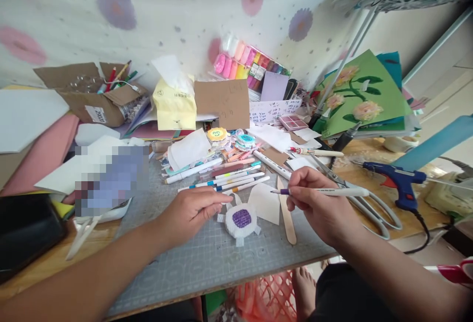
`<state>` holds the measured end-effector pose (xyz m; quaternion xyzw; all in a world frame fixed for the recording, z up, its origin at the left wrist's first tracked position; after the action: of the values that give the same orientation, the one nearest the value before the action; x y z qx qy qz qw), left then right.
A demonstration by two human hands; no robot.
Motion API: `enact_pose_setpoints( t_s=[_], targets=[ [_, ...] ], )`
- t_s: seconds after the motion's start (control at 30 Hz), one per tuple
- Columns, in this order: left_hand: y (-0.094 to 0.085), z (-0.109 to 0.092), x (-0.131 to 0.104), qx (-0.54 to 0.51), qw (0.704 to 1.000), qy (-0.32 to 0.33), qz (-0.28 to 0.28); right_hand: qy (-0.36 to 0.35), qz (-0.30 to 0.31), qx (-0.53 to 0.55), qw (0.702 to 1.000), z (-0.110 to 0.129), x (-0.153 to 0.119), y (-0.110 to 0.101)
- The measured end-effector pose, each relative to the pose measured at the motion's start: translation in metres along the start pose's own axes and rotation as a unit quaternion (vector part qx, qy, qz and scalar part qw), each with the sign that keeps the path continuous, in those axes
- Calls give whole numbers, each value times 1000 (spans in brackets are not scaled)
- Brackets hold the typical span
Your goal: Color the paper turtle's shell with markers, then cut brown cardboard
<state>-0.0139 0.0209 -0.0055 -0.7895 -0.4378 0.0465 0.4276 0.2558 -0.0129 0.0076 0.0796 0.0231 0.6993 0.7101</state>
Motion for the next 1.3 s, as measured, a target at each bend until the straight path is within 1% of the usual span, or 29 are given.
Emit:
enact_pose_setpoints(
  t_s=[0.07,0.1,0.17,0.23,0.3,0.4,0.53,0.6,0.7,0.83,0.9,0.97,1.07,1.13,1.23,1.3],
  targets=[
    [1,-3,1,-69,995,-67,-18,-7,14,60,998,4,1,8],
    [1,-6,2,-118,987,-104,-33,-10,26,80,996,6,0,13],
    [0,-17,2,-223,959,-163,-60,-8,58,115,992,10,-2,20],
    [-2,-32,0,-297,932,-192,-78,7,90,147,985,15,-6,26],
    [-4,-46,-3,-333,915,-203,-102,22,112,173,978,20,-11,30],
    [-4,-64,-6,-369,896,-210,-131,25,117,208,971,26,-16,33],
    [3,-76,-7,-403,880,-214,-131,8,119,227,967,29,-20,34],
    [6,-80,-6,-407,880,-209,-130,0,122,225,967,29,-21,33],
    [8,-84,-4,-396,887,-203,-122,-10,121,210,970,29,-24,30],
    [11,-87,-4,-374,898,-204,-111,-46,139,145,979,28,-29,23],
    [19,-88,-8,-382,895,-209,-95,-67,159,85,981,28,-35,20],
    [32,-89,-15,-409,881,-221,-92,-78,170,31,982,26,-42,19],
    [52,-90,-25,-458,848,-241,-111,-78,174,-9,982,20,-50,17],
    [60,-91,-30,-472,836,-251,-126,-75,179,-13,981,15,-53,16],
    [63,-92,-32,-463,840,-255,-122,-73,186,-16,980,9,-54,15],
    [65,-94,-31,-454,846,-256,-112,-74,177,-16,981,6,-55,16]
  ],
)
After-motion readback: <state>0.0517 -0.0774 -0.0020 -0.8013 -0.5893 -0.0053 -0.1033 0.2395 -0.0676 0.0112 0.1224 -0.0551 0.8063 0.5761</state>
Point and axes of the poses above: each hand's wrist, its own x-axis towards the middle knuckle, its own y-axis out of the palm, z = x × y, the point moved 1 cm from there along x, towards the middle knuckle, and after that the axes turned 1 degree about -y, right-handed, at the moved point
